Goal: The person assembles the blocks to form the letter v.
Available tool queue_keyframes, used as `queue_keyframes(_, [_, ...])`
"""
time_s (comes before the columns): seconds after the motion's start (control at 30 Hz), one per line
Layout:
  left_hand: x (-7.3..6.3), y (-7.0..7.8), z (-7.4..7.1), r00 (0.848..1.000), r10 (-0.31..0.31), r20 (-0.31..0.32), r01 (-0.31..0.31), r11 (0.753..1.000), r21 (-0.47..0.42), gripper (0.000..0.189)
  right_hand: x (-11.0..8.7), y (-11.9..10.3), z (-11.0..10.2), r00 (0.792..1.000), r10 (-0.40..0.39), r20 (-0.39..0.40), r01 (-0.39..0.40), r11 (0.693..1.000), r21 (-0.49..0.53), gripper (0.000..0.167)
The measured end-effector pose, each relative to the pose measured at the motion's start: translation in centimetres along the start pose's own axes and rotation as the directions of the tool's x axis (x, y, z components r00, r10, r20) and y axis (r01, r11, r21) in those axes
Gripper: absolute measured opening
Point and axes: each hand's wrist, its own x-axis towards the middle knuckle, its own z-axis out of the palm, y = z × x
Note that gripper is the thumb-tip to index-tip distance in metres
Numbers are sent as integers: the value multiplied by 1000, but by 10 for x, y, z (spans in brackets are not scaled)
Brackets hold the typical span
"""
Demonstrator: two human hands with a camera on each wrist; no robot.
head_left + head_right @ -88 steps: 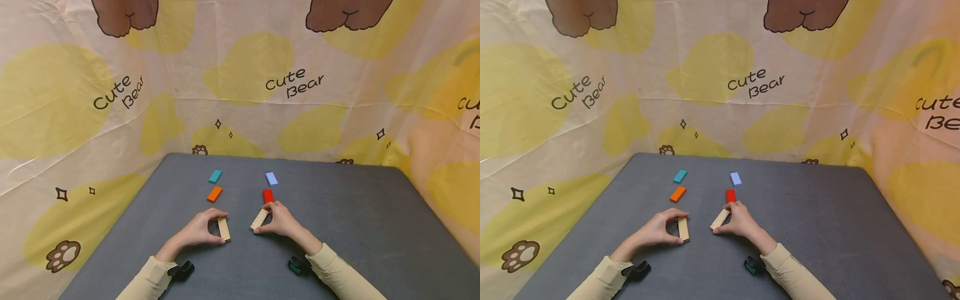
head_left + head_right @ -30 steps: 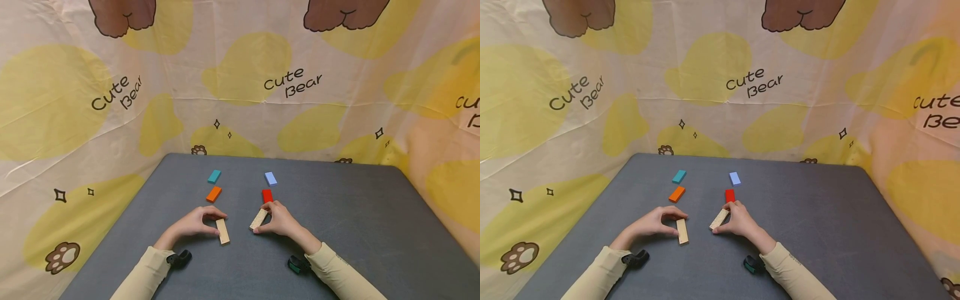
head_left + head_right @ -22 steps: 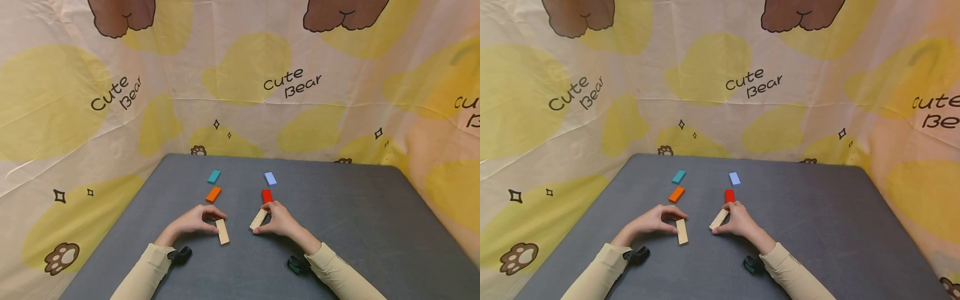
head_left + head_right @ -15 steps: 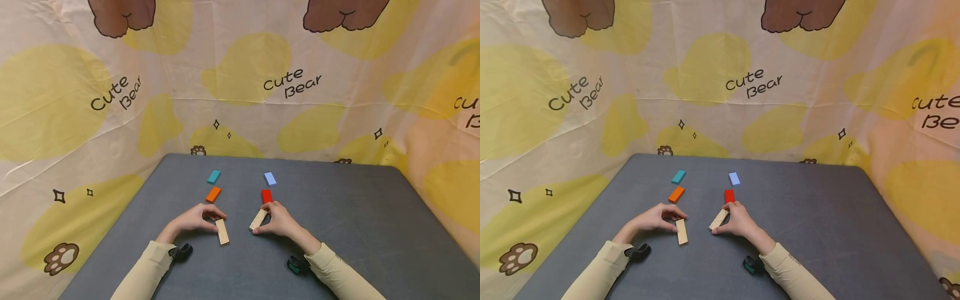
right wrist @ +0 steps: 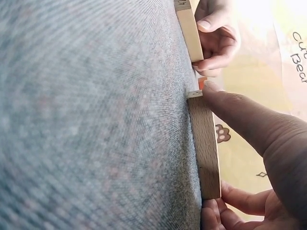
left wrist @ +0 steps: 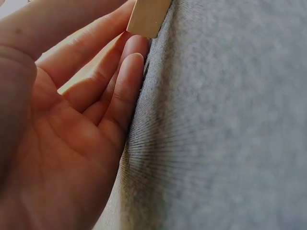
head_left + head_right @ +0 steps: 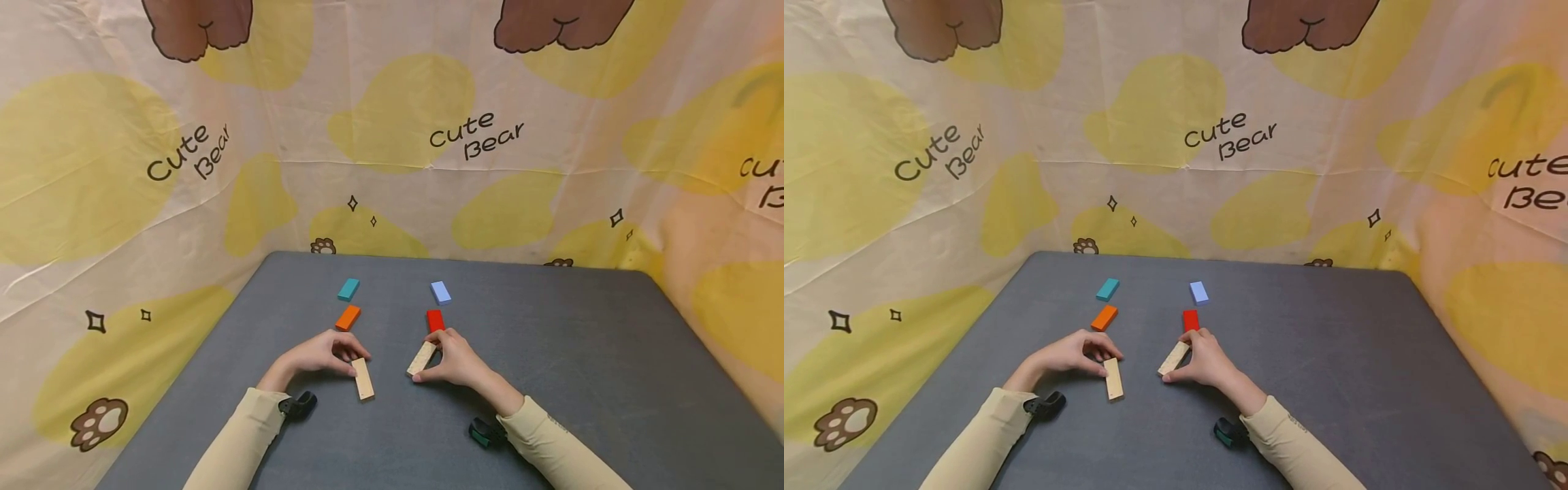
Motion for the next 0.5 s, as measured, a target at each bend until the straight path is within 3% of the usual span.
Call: queue_keyframes(0.5, [1, -1, -1, 1000, -6, 0, 6, 1000, -19, 33, 2, 1, 1, 1000, -15, 3, 15, 1000, -26, 77])
